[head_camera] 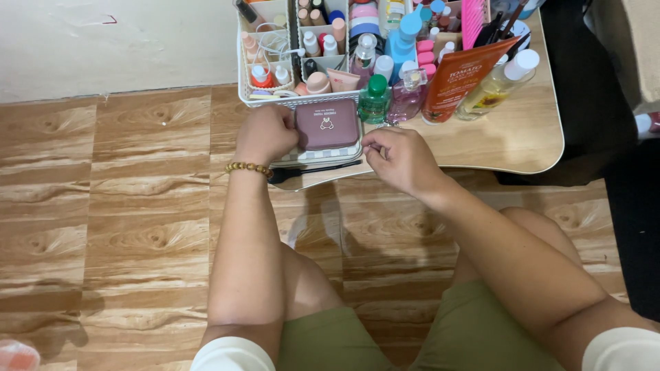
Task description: Organizing various skincare and makeup products into a plastic storage container.
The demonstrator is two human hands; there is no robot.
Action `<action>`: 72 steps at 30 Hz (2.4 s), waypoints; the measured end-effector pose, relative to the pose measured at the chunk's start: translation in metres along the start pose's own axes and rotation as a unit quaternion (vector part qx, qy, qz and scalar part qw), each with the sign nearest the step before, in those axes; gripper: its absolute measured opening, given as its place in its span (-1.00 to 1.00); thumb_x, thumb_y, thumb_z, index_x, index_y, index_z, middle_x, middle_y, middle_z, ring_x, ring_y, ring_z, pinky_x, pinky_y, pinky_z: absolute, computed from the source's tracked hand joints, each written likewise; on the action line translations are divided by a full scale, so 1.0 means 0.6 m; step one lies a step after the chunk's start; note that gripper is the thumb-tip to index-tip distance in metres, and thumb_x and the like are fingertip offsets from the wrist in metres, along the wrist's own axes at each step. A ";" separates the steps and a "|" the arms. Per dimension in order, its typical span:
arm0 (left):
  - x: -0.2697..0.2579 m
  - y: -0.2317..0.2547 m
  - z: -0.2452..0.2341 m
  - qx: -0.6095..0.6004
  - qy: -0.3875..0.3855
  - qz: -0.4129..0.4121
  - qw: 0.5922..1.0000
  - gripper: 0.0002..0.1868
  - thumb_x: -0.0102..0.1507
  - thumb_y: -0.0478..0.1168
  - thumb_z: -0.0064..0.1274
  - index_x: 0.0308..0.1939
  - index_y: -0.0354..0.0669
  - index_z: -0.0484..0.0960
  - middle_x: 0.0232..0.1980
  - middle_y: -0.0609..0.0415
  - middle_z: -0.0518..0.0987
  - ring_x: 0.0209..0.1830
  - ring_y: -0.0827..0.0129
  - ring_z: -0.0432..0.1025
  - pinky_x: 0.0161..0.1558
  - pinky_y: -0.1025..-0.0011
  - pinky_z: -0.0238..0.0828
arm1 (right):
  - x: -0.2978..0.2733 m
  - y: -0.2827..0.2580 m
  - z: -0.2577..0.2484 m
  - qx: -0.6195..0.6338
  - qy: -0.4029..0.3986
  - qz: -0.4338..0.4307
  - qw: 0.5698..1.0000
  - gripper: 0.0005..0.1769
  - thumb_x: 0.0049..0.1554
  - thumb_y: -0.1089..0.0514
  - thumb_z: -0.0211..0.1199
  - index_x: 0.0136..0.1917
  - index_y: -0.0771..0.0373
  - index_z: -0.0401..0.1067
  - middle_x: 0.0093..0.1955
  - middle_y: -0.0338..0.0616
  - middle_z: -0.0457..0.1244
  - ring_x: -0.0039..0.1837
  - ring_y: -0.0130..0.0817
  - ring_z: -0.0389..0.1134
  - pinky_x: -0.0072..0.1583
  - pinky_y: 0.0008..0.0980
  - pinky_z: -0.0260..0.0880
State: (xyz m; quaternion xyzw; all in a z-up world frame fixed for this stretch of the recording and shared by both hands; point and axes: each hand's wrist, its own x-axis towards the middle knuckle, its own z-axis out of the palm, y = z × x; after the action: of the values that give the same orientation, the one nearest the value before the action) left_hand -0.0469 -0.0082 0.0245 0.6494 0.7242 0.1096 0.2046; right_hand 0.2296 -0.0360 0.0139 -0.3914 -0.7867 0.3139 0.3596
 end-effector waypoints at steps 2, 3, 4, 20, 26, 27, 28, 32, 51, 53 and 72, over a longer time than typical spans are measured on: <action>0.003 -0.001 0.007 0.010 0.034 0.015 0.999 -0.89 0.02 -0.20 0.15 -0.43 -0.12 0.69 -0.26 -0.14 0.64 -0.20 -0.03 0.54 -0.17 0.10 0.48 | 0.001 0.002 -0.005 -0.008 -0.001 -0.002 1.000 -0.86 0.12 0.31 0.29 -0.02 0.33 0.55 -0.17 0.01 0.39 -0.24 -0.32 0.41 -0.15 -0.37 0.40; 0.005 -0.001 0.010 0.021 0.069 0.029 0.997 -0.89 0.01 -0.20 0.16 -0.45 -0.12 0.70 -0.20 -0.14 0.63 -0.17 -0.05 0.53 -0.17 0.08 0.47 | 0.001 0.002 -0.007 -0.015 -0.003 -0.004 1.000 -0.85 0.10 0.30 0.28 -0.03 0.33 0.55 -0.17 0.02 0.40 -0.22 -0.27 0.43 -0.14 -0.35 0.42; 0.002 0.006 0.009 0.021 0.069 0.031 0.997 -0.89 0.01 -0.20 0.16 -0.45 -0.12 0.70 -0.20 -0.14 0.63 -0.17 -0.05 0.53 -0.17 0.08 0.47 | 0.002 0.001 -0.009 -0.016 -0.002 -0.004 1.000 -0.85 0.10 0.30 0.28 -0.03 0.33 0.55 -0.17 0.02 0.40 -0.22 -0.27 0.43 -0.14 -0.35 0.42; -0.038 0.198 0.067 -0.121 0.249 0.312 0.909 -0.84 0.16 -0.28 0.14 -0.17 -0.09 0.64 -0.17 0.05 0.57 -0.13 0.09 0.49 -0.03 0.11 0.34 | 0.042 0.033 -0.089 -0.216 0.074 0.092 0.969 -0.20 0.22 0.07 0.28 0.62 0.06 0.02 -0.25 -0.01 0.39 -0.23 0.07 0.41 -0.11 0.01 0.43; -0.047 0.218 0.077 -0.095 0.223 0.320 0.916 -0.87 0.14 -0.27 0.15 -0.23 -0.09 0.63 -0.20 0.04 0.54 -0.09 0.10 0.47 -0.01 0.12 0.31 | 0.048 0.051 -0.088 -0.346 -0.023 0.162 0.924 -0.23 0.24 -0.11 0.21 0.61 -0.07 -0.01 -0.26 0.23 0.35 -0.20 0.29 0.39 -0.09 0.20 0.39; -0.047 0.218 0.078 -0.085 0.219 0.320 0.918 -0.88 0.12 -0.26 0.16 -0.26 -0.09 0.63 -0.21 0.04 0.54 -0.09 0.10 0.46 -0.01 0.12 0.31 | 0.046 0.053 -0.087 -0.347 -0.013 0.163 0.923 -0.30 0.25 -0.09 0.20 0.58 -0.06 0.07 -0.25 0.23 0.35 -0.18 0.30 0.39 -0.08 0.21 0.38; -0.044 0.216 0.080 -0.084 0.218 0.320 0.918 -0.88 0.12 -0.26 0.16 -0.26 -0.09 0.63 -0.21 0.04 0.54 -0.09 0.10 0.46 -0.01 0.12 0.31 | 0.046 0.048 -0.088 -0.346 -0.012 0.163 0.924 -0.30 0.25 -0.09 0.20 0.58 -0.06 0.07 -0.25 0.23 0.35 -0.18 0.30 0.39 -0.08 0.21 0.38; -0.037 0.207 0.084 -0.074 0.224 0.319 0.918 -0.89 0.13 -0.27 0.16 -0.27 -0.11 0.63 -0.21 0.04 0.55 -0.13 0.10 0.48 -0.03 0.11 0.32 | 0.037 0.039 -0.089 -0.340 0.003 0.142 0.929 -0.41 0.21 -0.09 0.23 0.45 0.00 0.19 -0.25 0.21 0.36 -0.19 0.29 0.39 -0.10 0.22 0.38; -0.009 0.194 0.226 0.116 -0.145 0.214 0.959 -0.54 0.28 -0.23 -0.14 0.25 -0.26 0.46 0.35 -0.07 0.44 -0.02 0.01 0.55 -0.06 0.05 0.49 | 0.018 0.043 -0.068 -0.305 0.137 -0.051 0.941 -0.37 0.21 0.16 0.28 0.51 0.21 0.20 -0.22 0.06 0.36 -0.22 0.06 0.41 -0.15 0.01 0.40; -0.015 0.207 0.206 0.123 -0.160 0.208 0.957 -0.59 0.26 -0.21 -0.10 0.17 -0.22 0.54 0.25 -0.09 0.51 0.00 0.03 0.55 -0.04 0.07 0.50 | 0.014 0.037 -0.075 -0.272 0.134 -0.033 0.952 -0.48 0.21 0.17 0.30 0.40 0.23 0.26 -0.22 0.02 0.37 -0.22 0.04 0.40 -0.16 -0.03 0.40; -0.055 0.296 0.136 -0.044 -0.123 0.333 0.934 -0.72 0.18 -0.22 0.06 -0.03 -0.05 0.64 0.00 0.07 0.61 -0.04 0.08 0.52 -0.08 0.10 0.47 | -0.026 0.156 -0.220 -0.341 -0.236 0.272 0.868 -0.65 0.12 -0.20 0.21 -0.09 0.07 0.59 -0.07 -0.02 0.42 0.06 0.02 0.42 0.09 0.03 0.41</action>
State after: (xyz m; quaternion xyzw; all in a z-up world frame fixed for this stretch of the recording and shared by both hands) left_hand 0.1501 -0.0256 0.0322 0.8519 0.4300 0.1228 0.2723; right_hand 0.3801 0.0256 0.0081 -0.6027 -0.7684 0.1943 -0.0928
